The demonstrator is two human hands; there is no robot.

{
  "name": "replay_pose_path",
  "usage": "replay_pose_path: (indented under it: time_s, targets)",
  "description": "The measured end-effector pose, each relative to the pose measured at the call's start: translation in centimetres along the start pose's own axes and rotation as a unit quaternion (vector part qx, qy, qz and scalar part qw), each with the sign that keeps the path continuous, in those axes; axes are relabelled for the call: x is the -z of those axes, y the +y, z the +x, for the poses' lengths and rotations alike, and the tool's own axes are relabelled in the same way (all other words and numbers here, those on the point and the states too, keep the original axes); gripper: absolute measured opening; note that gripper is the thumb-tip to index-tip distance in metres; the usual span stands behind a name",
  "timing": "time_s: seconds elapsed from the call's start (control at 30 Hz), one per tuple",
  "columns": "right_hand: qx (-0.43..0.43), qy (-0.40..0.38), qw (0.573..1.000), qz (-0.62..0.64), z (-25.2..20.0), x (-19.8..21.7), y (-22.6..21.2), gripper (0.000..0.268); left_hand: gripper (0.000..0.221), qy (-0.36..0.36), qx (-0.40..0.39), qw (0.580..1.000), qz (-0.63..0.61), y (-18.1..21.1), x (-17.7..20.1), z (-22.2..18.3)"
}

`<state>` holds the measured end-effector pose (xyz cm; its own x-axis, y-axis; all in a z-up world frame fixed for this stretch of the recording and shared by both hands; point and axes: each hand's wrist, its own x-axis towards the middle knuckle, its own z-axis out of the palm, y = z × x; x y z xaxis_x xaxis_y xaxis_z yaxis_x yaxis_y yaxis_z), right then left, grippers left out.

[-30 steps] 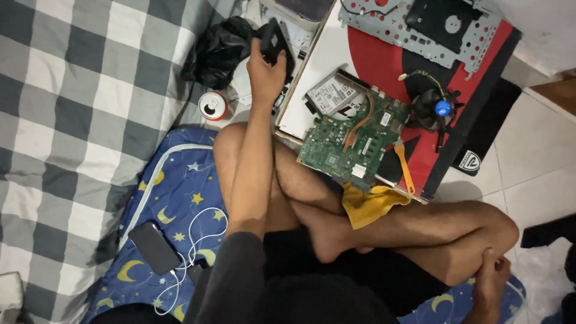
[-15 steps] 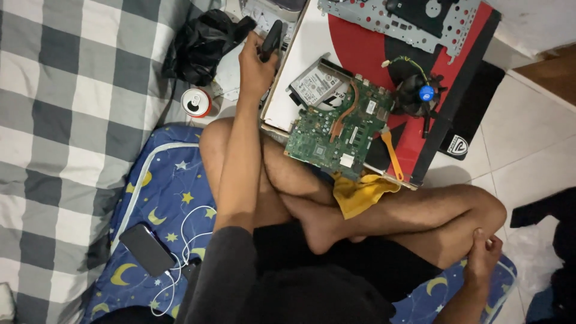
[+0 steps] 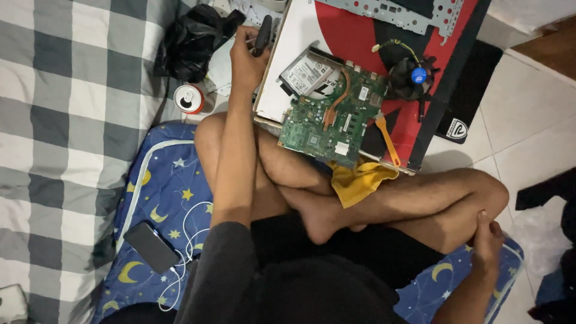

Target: Cleaning a computer motherboard with a yellow cloth and then handling a laptop battery and using a screwdriver.

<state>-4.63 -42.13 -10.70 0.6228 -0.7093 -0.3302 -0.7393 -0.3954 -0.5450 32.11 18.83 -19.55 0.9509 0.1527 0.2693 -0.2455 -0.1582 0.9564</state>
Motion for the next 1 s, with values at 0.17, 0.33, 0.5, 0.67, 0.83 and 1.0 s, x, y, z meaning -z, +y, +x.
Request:
replay_pose_path:
  time_s: [0.17, 0.33, 0.5, 0.67, 0.83, 1.0]
  targets:
    - [-0.002, -0.027, 0.999, -0.043, -1.7, 0.8, -3.6, 0.052, 0.031, -0.007, 0.016, 1.0, -0.001, 0.3, 0.0, 0.0]
    - [0.036, 0.034, 0.998, 0.031, 0.6, -0.6, 0.4, 0.051, 0.033, -0.013, 0.024, 0.998, 0.048, 0.0, 0.1, -0.2]
    - [-0.061, -0.024, 0.998, -0.009, -2.4, 0.4, -4.3, 0.054, 0.026, -0.024, 0.033, 0.998, 0.052, 0.2, 0.1, -0.4]
    - [-0.012, 0.001, 1.0, -0.026, -1.2, 0.3, -3.0, 0.055, 0.038, -0.045, 0.063, 0.996, 0.055, -1.1, 0.1, -0.5]
    - [0.012, 0.031, 0.999, 0.033, -0.7, -0.4, -1.0, 0.055, 0.039, -0.053, 0.063, 0.994, 0.064, -1.8, 0.4, -0.8]
    - [-0.067, -0.04, 0.996, -0.043, -2.3, 1.5, -4.7, 0.06, 0.044, -0.075, 0.045, 0.991, 0.102, -1.4, 0.8, -1.0]
